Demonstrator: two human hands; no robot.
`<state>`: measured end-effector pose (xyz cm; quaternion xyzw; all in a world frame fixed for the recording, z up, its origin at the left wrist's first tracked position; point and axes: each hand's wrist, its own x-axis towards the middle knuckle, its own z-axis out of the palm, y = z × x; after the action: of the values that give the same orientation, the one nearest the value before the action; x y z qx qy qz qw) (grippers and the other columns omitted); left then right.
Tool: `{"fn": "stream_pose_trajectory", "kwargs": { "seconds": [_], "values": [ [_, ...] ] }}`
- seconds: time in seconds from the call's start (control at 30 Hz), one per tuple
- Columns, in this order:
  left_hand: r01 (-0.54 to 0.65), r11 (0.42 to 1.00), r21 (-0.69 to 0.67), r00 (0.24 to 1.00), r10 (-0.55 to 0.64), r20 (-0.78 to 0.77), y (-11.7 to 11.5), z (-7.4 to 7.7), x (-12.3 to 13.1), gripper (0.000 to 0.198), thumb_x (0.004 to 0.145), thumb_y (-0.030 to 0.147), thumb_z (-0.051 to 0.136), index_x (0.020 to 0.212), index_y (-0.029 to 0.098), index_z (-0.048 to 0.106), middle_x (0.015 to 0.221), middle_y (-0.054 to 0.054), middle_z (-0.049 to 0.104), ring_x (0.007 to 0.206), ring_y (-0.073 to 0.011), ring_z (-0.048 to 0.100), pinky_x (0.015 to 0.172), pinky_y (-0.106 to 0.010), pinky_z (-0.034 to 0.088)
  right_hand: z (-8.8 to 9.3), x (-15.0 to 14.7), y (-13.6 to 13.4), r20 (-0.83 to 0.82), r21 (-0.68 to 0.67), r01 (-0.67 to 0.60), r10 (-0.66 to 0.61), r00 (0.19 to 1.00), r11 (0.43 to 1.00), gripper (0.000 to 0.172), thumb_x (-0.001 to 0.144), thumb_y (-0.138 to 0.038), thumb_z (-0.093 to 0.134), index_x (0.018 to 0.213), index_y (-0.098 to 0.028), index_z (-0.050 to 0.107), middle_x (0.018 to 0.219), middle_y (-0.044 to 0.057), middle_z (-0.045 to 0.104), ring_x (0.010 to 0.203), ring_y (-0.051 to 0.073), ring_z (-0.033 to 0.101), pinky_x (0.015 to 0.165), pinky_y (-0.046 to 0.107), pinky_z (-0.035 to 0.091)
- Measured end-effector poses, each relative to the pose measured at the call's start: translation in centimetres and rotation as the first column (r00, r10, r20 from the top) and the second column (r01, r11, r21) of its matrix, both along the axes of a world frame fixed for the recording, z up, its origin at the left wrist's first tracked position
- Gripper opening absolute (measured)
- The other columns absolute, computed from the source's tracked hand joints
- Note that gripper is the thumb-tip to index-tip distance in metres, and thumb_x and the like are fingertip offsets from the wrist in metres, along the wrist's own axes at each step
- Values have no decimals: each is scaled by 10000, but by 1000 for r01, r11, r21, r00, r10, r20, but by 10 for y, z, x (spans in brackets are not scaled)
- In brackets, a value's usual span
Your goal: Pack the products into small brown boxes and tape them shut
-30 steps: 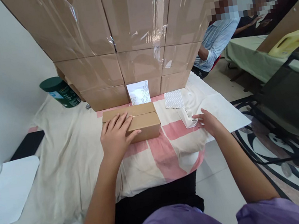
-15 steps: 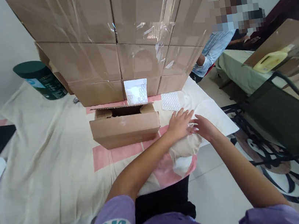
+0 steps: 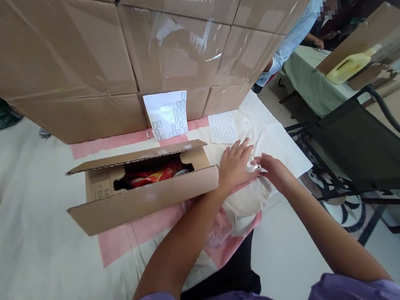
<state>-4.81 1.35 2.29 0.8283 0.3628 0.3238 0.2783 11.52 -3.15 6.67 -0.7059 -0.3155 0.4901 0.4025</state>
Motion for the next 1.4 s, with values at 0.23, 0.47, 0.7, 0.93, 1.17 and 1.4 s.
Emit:
{"fn": "stream_pose_trajectory", "kwargs": {
  "seconds": [0.23,0.47,0.7,0.93,1.17,1.4],
  "values": [
    [1,989,-148,998,7,55,-1,9,-5,789,785,387,789,1483,203,471,1708,-111,276,1551,-337,300,1255,-506,320,6,-6,2,-31,-54,-4,3,1000,999,320,777,-548,660,777,-231,705,890,49,707,739,180,541,657,308,482],
    [-26,991,-132,996,37,81,0,-1,-4,901,766,468,809,1528,242,385,1673,-116,333,1520,-330,347,1248,-491,328,9,-12,4,-60,-85,-13,8,998,996,194,681,-391,726,640,-218,648,705,11,595,637,138,466,610,298,419],
    [-74,995,-72,993,80,86,3,-8,0,1090,742,585,814,1605,235,248,1488,-137,502,1405,-315,463,1178,-457,388,22,-14,2,-44,-22,35,-36,998,999,150,688,-356,768,732,-216,738,860,40,660,828,176,575,680,279,491],
    [-80,996,-45,995,83,52,6,-9,-1,1063,777,660,751,1609,219,258,1502,-144,499,1413,-302,455,1185,-442,381,18,-22,-13,23,45,122,-123,992,992,285,711,-326,797,554,-190,603,624,-5,511,616,105,466,546,223,406],
    [-96,995,-3,994,96,49,7,-9,-1,1043,775,641,757,1605,229,279,1474,-119,524,1364,-285,494,1147,-419,428,8,-38,-42,-73,46,212,-209,975,976,329,698,-364,829,612,-186,566,588,-50,372,523,77,369,452,212,295],
    [-102,995,1,993,102,63,8,-12,1,1022,794,621,744,1605,213,276,1465,-127,527,1349,-295,502,1142,-427,428,-3,-45,-44,-196,19,263,-254,947,965,370,740,-322,809,618,-179,490,592,-64,350,454,35,277,412,200,154]
  ]
}}
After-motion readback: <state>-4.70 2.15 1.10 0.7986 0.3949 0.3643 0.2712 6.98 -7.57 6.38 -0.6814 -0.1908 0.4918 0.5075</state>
